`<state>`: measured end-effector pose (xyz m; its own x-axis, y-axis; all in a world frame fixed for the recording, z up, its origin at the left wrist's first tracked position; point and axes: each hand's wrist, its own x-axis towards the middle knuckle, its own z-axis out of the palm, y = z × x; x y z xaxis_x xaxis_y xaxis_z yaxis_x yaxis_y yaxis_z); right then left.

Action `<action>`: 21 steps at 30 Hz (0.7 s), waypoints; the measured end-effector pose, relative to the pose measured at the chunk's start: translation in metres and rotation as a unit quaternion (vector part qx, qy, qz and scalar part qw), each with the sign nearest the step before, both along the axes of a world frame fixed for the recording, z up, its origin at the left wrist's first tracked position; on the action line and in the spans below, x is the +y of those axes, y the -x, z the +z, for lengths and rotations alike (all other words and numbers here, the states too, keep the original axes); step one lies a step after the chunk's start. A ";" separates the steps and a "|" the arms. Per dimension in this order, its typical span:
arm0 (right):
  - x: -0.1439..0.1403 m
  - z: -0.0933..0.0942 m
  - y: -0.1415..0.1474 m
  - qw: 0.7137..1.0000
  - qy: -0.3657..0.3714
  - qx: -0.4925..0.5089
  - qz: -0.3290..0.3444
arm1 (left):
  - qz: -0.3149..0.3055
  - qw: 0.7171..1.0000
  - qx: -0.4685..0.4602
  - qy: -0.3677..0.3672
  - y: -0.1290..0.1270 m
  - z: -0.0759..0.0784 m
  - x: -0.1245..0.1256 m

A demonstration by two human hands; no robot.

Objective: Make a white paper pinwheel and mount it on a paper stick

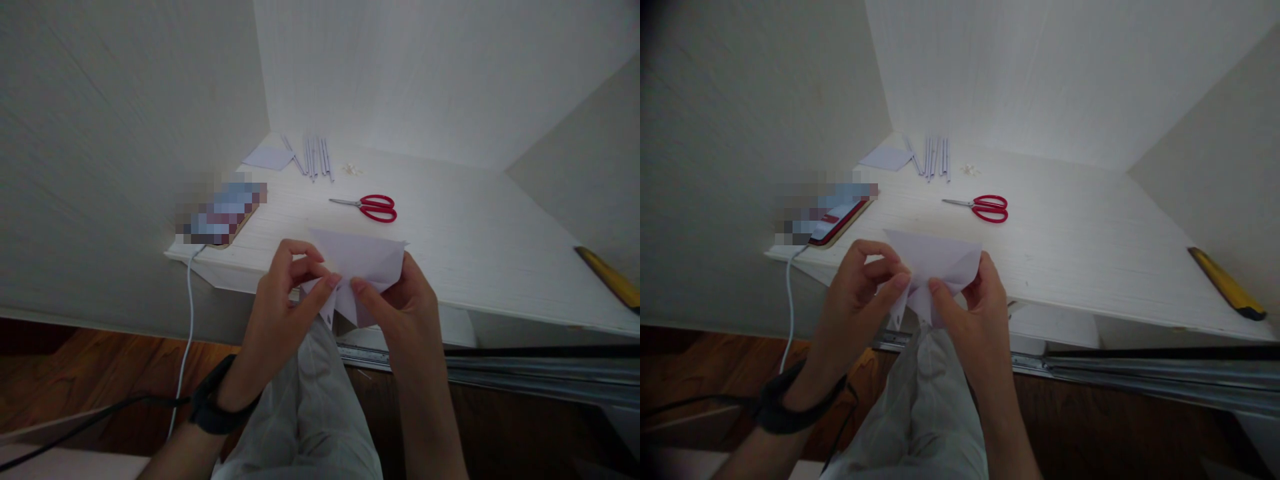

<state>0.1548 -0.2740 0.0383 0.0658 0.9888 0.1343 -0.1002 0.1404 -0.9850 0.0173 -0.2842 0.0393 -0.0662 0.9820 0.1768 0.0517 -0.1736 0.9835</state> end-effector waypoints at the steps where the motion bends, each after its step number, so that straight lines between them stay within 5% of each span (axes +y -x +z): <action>1: 0.000 0.000 0.000 1.000 0.002 0.001 -0.002 | -0.003 1.000 0.005 -0.009 0.001 -0.001 -0.002; 8: -0.002 0.001 -0.001 1.000 0.018 0.013 0.000 | -0.097 0.980 0.113 -0.128 0.018 0.001 -0.007; 21: -0.006 0.003 0.000 1.000 0.011 0.022 0.014 | -0.185 0.974 0.064 -0.112 0.023 0.000 -0.006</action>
<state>0.1546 -0.2801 0.0411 0.0426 0.9931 0.1096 -0.1464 0.1147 -0.9825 -0.0058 -0.2902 0.0394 0.3223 0.8698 0.3737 0.0643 -0.4140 0.9080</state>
